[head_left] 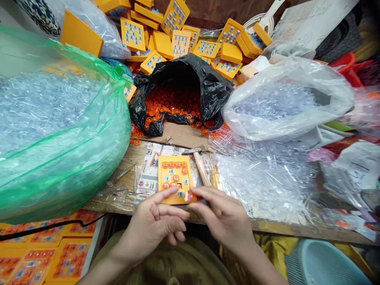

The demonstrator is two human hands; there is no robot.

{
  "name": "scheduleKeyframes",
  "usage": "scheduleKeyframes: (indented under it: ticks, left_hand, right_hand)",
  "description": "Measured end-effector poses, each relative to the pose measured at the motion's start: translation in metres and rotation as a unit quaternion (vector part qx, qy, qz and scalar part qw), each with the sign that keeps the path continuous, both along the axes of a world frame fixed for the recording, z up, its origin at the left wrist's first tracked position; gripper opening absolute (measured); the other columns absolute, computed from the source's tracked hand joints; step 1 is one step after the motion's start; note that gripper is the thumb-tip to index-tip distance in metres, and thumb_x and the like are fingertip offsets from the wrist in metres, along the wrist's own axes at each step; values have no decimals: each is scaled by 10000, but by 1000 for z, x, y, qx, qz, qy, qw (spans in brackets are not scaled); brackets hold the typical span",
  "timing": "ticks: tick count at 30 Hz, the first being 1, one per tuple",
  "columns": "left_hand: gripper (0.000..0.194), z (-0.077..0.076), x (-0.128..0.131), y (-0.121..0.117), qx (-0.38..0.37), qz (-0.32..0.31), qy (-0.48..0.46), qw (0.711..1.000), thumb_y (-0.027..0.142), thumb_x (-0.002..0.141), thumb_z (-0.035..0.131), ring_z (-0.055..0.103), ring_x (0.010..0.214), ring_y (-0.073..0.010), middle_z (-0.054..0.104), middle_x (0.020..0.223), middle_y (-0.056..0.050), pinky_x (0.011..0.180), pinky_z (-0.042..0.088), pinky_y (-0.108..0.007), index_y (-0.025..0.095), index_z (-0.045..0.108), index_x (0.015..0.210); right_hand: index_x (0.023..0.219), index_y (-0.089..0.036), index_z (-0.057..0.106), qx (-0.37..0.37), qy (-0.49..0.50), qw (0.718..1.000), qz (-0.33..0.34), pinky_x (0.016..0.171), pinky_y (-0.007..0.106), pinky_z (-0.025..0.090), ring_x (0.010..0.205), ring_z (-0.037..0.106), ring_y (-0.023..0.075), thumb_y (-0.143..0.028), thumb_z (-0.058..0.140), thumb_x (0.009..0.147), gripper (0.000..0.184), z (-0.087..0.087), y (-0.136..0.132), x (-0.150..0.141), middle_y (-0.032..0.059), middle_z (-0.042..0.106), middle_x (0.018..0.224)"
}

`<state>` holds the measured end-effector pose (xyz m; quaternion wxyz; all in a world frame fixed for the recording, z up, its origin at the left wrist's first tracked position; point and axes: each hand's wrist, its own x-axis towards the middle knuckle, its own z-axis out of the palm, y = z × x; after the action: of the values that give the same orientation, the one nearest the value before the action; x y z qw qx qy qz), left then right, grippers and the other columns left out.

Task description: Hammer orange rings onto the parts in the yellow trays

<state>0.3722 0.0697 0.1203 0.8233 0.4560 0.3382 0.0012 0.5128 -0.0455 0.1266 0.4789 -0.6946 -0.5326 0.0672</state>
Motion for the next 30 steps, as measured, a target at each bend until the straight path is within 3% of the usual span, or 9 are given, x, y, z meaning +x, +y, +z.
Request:
scheduleKeyframes:
  ticks: [2, 4, 7, 9, 11, 16, 24, 30]
  left_hand:
    - [638, -1, 0, 5, 184, 84, 10, 979, 310, 635, 828, 637, 573, -155, 742, 831, -71, 564, 500, -273, 159, 604, 1214]
    - [408, -7, 0, 12, 379, 147, -11, 913, 249, 650, 816, 660, 690, -184, 741, 844, -57, 708, 527, -303, 200, 707, 1040]
    - [344, -23, 0, 20, 564, 130, -56, 814, 235, 686, 791, 651, 950, -258, 731, 994, -83, 899, 501, -371, 218, 716, 1022]
    - [421, -33, 0, 22, 618, 90, -71, 778, 273, 711, 777, 605, 1075, -285, 695, 1113, -116, 967, 473, -411, 198, 674, 1113]
    - [470, -42, -1, 21, 635, 56, -69, 768, 305, 744, 751, 569, 1146, -291, 653, 1197, -140, 1007, 449, -435, 183, 625, 1181]
    - [497, -48, -1, 18, 618, 15, -51, 784, 308, 810, 680, 496, 1264, -292, 558, 1343, -162, 1074, 397, -476, 174, 540, 1268]
    - [530, -51, 0, 18, 602, 9, -51, 797, 324, 817, 670, 508, 1259, -294, 578, 1325, -154, 1074, 399, -498, 186, 509, 1303]
    - [538, -52, -2, 18, 610, 1, -54, 791, 329, 829, 659, 501, 1265, -288, 564, 1340, -168, 1083, 393, -478, 157, 497, 1312]
  right_hand:
    - [969, -177, 711, -6, -73, 997, -28, 720, 311, 580, 769, 701, 189, -92, 624, 826, 187, -10, 8, 7, 71, 752, 840]
    - [946, -193, 718, -14, -99, 995, -18, 769, 384, 563, 816, 690, 220, -129, 629, 835, 155, -19, 16, 11, 68, 753, 840]
    - [903, -195, 732, -37, -113, 993, -2, 775, 429, 540, 852, 661, 246, -164, 640, 837, 117, -28, 24, 15, 78, 737, 852]
    - [888, -184, 732, -53, -116, 992, 4, 747, 416, 539, 824, 641, 237, -170, 637, 840, 108, -31, 26, 16, 84, 711, 839]
    - [898, -174, 726, -66, -116, 991, 11, 735, 403, 539, 809, 625, 227, -162, 627, 845, 113, -31, 25, 18, 82, 694, 829]
    - [955, -158, 716, -81, -125, 989, 25, 747, 406, 532, 834, 620, 230, -122, 590, 860, 162, -31, 21, 18, 93, 697, 874]
    - [993, -204, 707, -71, -136, 988, 28, 742, 387, 544, 840, 634, 216, -146, 579, 875, 183, -37, 24, 20, 65, 701, 863]
    - [975, -188, 708, -85, -204, 975, 27, 797, 434, 505, 910, 616, 254, -75, 554, 857, 224, -33, 24, 17, 82, 714, 877]
